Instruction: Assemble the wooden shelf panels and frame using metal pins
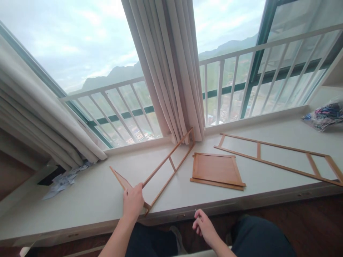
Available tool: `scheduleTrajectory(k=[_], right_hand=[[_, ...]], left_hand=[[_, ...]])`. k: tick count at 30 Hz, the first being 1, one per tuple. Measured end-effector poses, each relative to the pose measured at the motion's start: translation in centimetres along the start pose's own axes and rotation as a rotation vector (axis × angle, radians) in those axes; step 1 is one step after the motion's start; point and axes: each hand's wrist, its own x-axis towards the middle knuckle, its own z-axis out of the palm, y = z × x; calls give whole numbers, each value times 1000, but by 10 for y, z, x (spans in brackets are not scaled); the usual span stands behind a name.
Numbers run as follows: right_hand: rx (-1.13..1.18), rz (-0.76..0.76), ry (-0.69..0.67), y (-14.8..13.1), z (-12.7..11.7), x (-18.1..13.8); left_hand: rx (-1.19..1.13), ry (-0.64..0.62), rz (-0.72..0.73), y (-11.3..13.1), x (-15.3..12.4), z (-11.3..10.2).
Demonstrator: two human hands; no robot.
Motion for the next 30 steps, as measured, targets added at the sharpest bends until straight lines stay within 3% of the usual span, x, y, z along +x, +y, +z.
scheduleTrajectory(k=[7, 14, 18, 21, 25, 27, 30], right_hand=[[-68, 45, 39, 11, -2, 1], [-98, 25, 37, 30, -2, 6], [-83, -22, 113, 31, -5, 3], [-37, -42, 174, 21, -9, 0], [18, -58, 237, -1, -17, -7], [18, -92, 276, -13, -24, -14], [-12, -153, 320, -33, -36, -33]], left_hand=[[-10, -88, 45, -74, 6, 7], [-104, -109, -81, -153, -1, 27], [-33, -58, -154, -177, -9, 27], [3, 40, -218, -172, -17, 23], [86, 239, -178, -136, -37, 25], [77, 276, -77, -114, -57, 36], [-31, 213, 63, -88, -100, 71]])
